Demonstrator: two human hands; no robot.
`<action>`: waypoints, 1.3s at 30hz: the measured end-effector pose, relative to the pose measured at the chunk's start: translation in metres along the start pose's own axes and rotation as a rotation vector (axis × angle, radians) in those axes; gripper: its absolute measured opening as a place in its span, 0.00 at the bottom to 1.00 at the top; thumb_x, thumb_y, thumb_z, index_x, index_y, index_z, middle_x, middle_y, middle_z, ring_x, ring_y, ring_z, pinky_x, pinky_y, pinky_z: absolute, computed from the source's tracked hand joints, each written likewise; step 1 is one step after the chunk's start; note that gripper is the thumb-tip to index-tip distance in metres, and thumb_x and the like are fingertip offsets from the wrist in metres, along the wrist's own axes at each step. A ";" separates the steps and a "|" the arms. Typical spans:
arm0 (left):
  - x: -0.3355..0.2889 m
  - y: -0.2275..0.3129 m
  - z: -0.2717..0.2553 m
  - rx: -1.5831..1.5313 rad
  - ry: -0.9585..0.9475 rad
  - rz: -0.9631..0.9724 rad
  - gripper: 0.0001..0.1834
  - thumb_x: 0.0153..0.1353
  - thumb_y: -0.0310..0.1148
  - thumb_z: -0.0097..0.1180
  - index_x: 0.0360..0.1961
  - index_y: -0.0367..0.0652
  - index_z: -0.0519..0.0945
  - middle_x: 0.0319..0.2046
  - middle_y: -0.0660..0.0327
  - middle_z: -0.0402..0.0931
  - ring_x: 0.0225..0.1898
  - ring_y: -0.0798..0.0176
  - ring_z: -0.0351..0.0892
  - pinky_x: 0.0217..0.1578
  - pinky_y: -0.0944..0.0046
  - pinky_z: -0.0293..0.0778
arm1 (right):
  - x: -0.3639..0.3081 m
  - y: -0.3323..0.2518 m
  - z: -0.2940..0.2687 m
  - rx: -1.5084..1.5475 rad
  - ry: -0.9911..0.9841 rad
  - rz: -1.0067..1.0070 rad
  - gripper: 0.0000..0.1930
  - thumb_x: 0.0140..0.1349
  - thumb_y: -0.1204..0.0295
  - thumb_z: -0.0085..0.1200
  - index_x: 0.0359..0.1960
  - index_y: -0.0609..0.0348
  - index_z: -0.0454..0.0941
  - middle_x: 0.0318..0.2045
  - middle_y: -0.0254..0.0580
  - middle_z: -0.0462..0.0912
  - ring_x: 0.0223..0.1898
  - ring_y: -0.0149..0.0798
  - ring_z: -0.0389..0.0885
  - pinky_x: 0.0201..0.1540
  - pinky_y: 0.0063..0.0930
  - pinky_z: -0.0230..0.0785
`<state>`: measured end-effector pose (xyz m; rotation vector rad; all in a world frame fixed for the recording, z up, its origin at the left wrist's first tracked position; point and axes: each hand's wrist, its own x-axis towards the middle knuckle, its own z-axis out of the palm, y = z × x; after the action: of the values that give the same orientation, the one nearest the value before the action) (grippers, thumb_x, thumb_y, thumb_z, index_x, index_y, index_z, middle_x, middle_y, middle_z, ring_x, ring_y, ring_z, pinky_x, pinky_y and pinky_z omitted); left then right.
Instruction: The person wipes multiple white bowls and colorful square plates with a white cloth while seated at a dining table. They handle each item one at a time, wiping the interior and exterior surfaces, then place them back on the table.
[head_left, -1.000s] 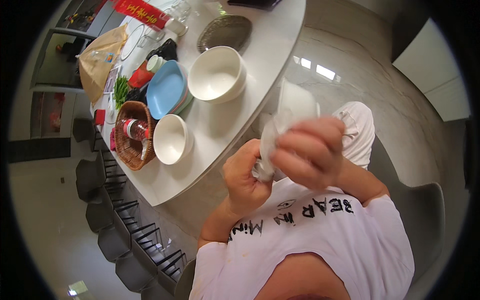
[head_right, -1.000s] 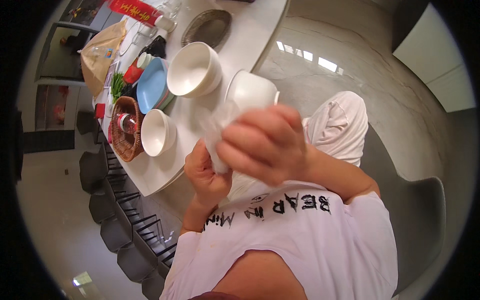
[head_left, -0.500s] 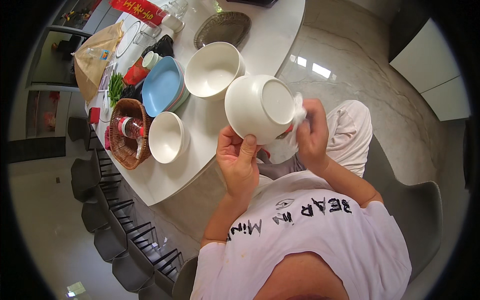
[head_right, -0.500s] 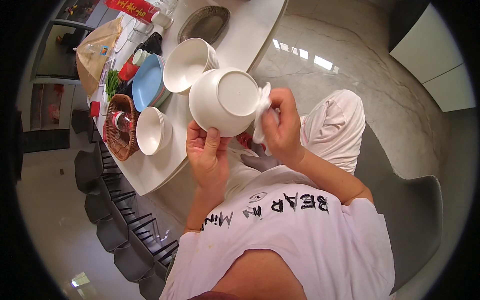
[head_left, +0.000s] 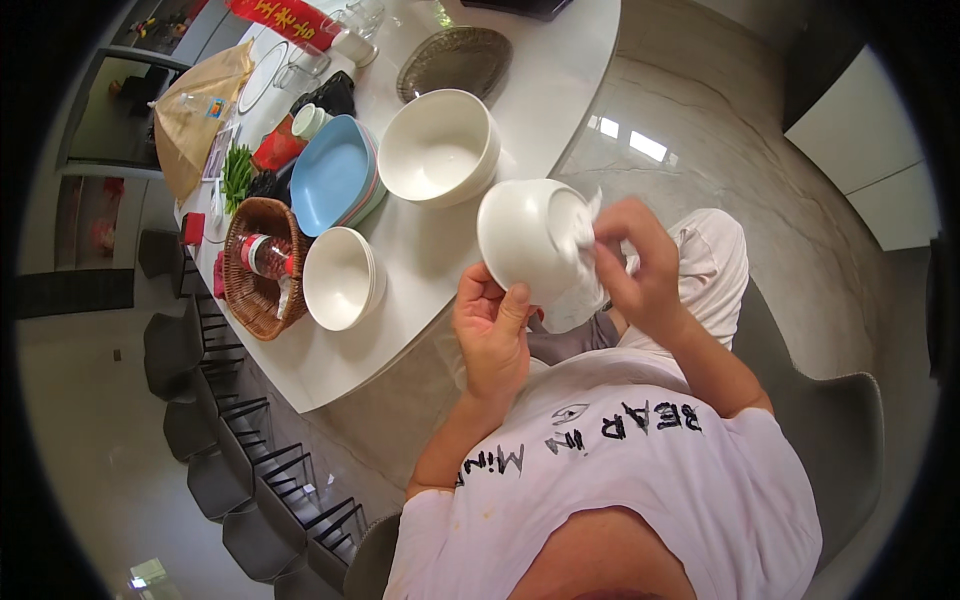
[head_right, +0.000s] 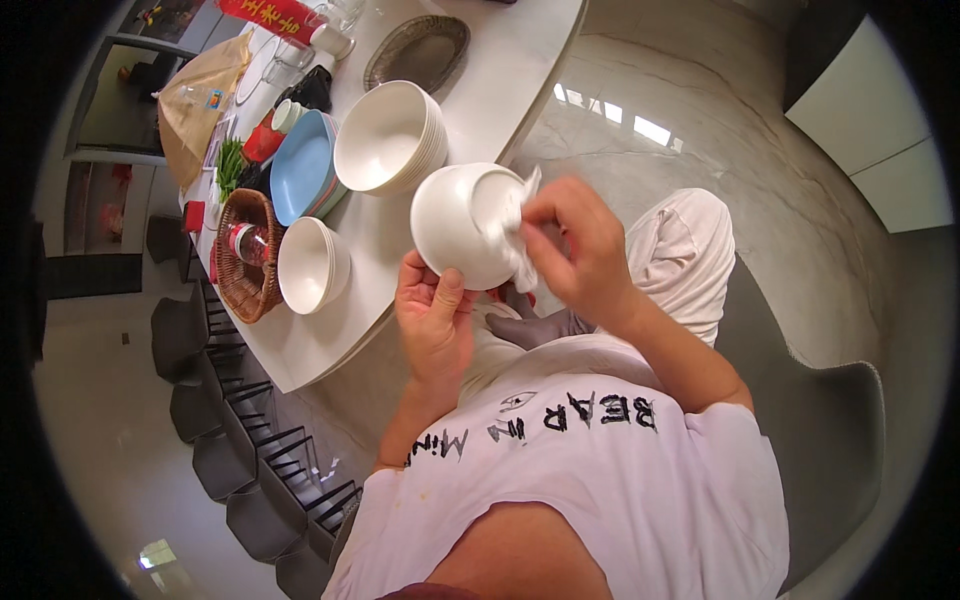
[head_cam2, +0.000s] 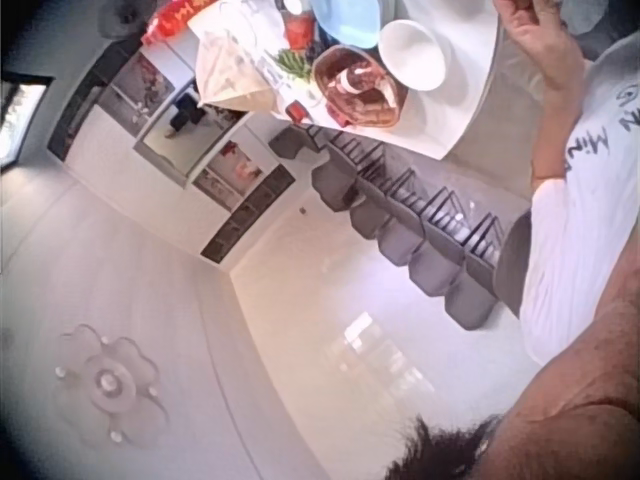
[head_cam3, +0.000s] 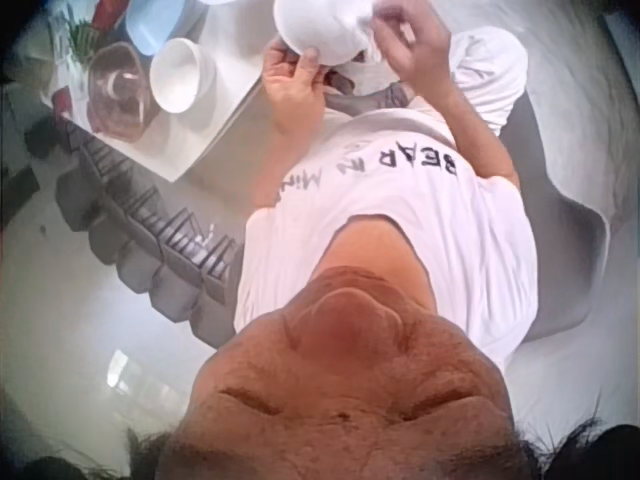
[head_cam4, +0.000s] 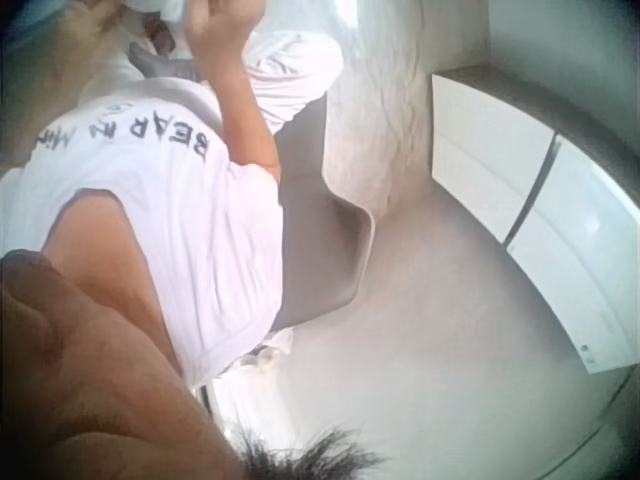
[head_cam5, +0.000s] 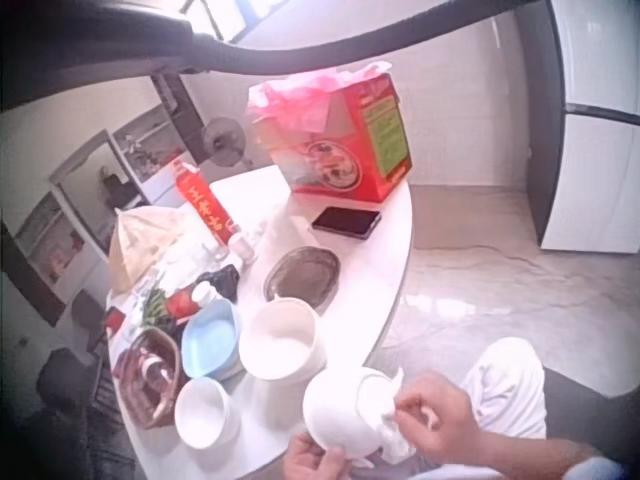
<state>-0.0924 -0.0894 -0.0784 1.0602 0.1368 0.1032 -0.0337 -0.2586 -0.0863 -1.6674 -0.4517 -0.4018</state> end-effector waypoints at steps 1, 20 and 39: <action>0.001 -0.003 -0.006 0.001 -0.021 -0.010 0.16 0.64 0.26 0.56 0.51 0.36 0.69 0.44 0.55 0.78 0.43 0.61 0.81 0.42 0.55 0.83 | -0.004 -0.006 -0.001 -0.035 -0.023 -0.077 0.08 0.50 0.83 0.60 0.31 0.61 0.75 0.28 0.43 0.75 0.29 0.41 0.74 0.33 0.30 0.68; -0.014 0.136 -0.077 1.660 0.351 1.050 0.12 0.52 0.17 0.61 0.38 0.38 0.82 0.33 0.55 0.80 0.40 0.52 0.78 0.43 0.58 0.72 | -0.030 0.069 0.025 -0.136 -0.139 0.140 0.05 0.54 0.82 0.59 0.30 0.64 0.74 0.26 0.42 0.73 0.25 0.39 0.73 0.29 0.27 0.66; 0.090 0.096 -0.008 1.852 -0.192 0.970 0.03 0.57 0.28 0.60 0.33 0.45 0.81 0.29 0.64 0.80 0.36 0.59 0.79 0.50 0.53 0.70 | -0.036 0.071 0.007 -0.121 -0.147 0.216 0.05 0.53 0.80 0.60 0.30 0.63 0.76 0.26 0.44 0.74 0.26 0.42 0.75 0.30 0.29 0.68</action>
<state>-0.0068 -0.0225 -0.0040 2.8993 -0.6191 0.8622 -0.0281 -0.2630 -0.1661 -1.8496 -0.3555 -0.1496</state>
